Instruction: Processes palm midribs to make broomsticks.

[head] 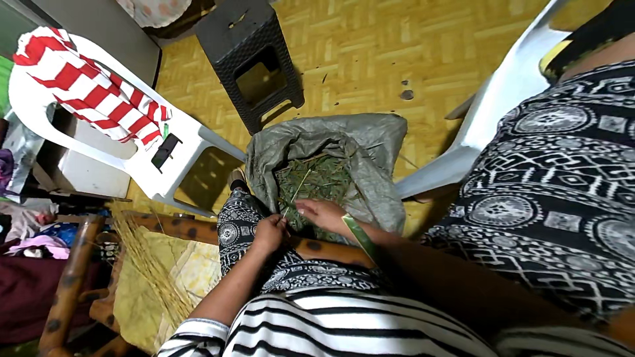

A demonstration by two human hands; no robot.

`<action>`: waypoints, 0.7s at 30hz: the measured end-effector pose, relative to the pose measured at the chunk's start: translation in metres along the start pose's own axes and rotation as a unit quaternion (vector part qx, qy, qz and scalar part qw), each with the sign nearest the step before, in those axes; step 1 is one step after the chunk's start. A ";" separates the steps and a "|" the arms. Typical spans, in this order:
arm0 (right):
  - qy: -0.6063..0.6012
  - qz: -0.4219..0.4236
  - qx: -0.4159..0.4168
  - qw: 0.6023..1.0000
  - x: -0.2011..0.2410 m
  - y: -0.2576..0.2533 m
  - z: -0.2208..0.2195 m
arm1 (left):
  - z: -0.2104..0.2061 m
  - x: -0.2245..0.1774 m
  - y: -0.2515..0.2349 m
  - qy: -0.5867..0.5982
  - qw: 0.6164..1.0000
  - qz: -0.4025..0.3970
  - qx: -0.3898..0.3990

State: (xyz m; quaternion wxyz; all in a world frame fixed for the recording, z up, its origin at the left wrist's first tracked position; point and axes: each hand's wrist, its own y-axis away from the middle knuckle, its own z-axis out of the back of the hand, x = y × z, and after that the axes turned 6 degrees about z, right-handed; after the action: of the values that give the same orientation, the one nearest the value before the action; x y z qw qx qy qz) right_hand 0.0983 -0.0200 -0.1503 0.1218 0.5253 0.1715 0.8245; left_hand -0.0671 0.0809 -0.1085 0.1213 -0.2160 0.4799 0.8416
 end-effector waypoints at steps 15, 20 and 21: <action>-0.058 -0.143 -0.137 0.979 -0.047 -0.016 0.022 | 0.012 0.017 0.014 0.121 0.991 0.024 0.058; -0.152 -0.027 -0.064 0.986 -0.006 -0.004 0.002 | 0.007 0.007 0.011 0.141 0.988 0.033 0.046; -0.151 -0.019 -0.048 0.987 -0.004 -0.003 0.000 | 0.006 0.004 0.011 0.151 0.987 0.032 0.052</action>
State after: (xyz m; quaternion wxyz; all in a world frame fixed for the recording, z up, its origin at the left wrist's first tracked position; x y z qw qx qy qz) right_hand 0.1000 -0.0191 -0.1551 0.1875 0.6338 0.1214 0.7405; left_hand -0.0769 0.0806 -0.0997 0.0315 -0.3187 0.5426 0.7765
